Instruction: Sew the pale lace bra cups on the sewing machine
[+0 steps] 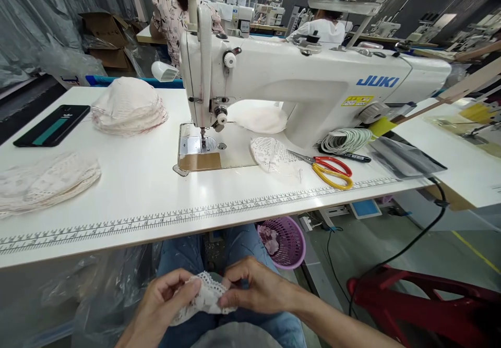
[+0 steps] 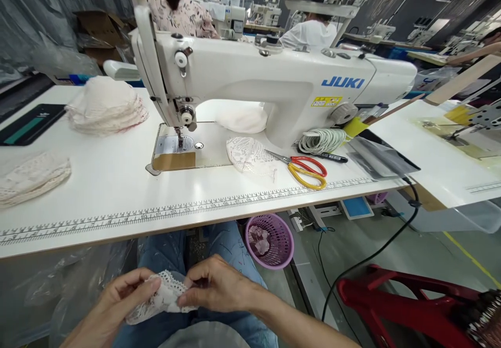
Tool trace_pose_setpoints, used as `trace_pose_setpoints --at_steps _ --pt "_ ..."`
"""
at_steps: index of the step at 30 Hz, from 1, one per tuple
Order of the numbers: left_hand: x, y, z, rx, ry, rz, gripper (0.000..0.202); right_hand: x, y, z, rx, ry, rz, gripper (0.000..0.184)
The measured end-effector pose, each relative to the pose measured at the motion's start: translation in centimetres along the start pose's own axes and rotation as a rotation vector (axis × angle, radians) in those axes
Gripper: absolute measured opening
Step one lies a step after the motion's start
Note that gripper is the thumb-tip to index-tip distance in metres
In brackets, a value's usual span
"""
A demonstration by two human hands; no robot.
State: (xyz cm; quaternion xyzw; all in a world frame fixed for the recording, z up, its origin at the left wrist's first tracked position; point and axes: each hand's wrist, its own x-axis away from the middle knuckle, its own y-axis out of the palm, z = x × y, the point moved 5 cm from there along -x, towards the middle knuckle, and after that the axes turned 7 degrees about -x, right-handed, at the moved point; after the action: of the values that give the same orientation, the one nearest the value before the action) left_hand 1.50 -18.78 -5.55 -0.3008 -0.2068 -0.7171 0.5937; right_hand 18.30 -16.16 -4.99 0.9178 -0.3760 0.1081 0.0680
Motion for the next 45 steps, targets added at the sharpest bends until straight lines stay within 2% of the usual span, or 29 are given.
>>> trace_pose_setpoints --at_steps 3,6,9,12,15,19,25,30,32,35,37,39,40,42,45 --pt "-0.2 0.2 -0.1 -0.003 0.028 -0.045 0.046 0.1 0.0 0.1 -0.004 -0.004 -0.042 0.035" --pt "-0.7 0.6 -0.1 -0.038 0.12 -0.111 0.045 0.1 0.1 -0.2 0.009 0.0 -0.074 0.034" --pt "-1.0 0.9 -0.1 -0.124 0.23 -0.13 0.043 -0.3 0.3 -0.6 0.069 -0.008 -0.005 0.035" --pt "-1.0 0.9 -0.1 -0.217 0.302 -0.1 0.043 -0.8 0.6 -0.8 0.131 -0.02 0.039 0.035" --pt "-1.0 0.7 -0.1 -0.254 0.311 -0.073 0.041 -0.9 0.8 -0.8 0.142 -0.037 0.052 0.033" --pt "-0.9 0.5 0.3 -0.219 0.292 -0.133 0.036 -1.1 0.7 -1.0 0.103 -0.03 0.092 0.03" --pt "-0.9 -0.6 1.9 -0.327 0.335 -0.153 0.03 -1.8 0.3 -2.0 0.062 -0.03 0.163 0.031" --pt "-1.4 -1.3 1.8 -0.228 0.319 -0.098 0.039 -2.3 0.0 -2.7 0.069 -0.049 0.194 0.037" --pt "-1.0 -1.8 2.4 -0.182 0.319 -0.078 0.041 -2.5 0.0 -3.2 0.086 -0.048 0.212 0.037" --pt "0.4 -3.4 5.7 -0.269 0.355 -0.018 0.037 -3.3 0.1 -4.9 0.123 -0.064 0.204 0.031" --pt "1.1 -4.9 9.5 -0.414 0.395 0.042 0.033 -4.4 -0.2 -6.9 0.172 -0.116 0.189 0.026" --pt "1.0 -6.3 14.3 -0.595 0.485 0.099 0.026 -5.9 -1.1 -9.2 0.262 -0.204 0.196 0.025" --pt "0.4 -6.7 16.7 -0.682 0.536 0.101 0.023 -6.8 -1.9 -10.3 0.325 -0.248 0.21 0.025" --pt "-1.9 -6.9 20.7 -0.799 0.616 -0.005 0.02 -8.5 -4.1 -12.2 0.508 -0.33 0.266 0.026" --pt "-6.8 -6.9 24.6 -0.875 0.647 -0.064 0.018 -10.2 -8.2 -13.6 0.746 -0.4 0.388 0.024"
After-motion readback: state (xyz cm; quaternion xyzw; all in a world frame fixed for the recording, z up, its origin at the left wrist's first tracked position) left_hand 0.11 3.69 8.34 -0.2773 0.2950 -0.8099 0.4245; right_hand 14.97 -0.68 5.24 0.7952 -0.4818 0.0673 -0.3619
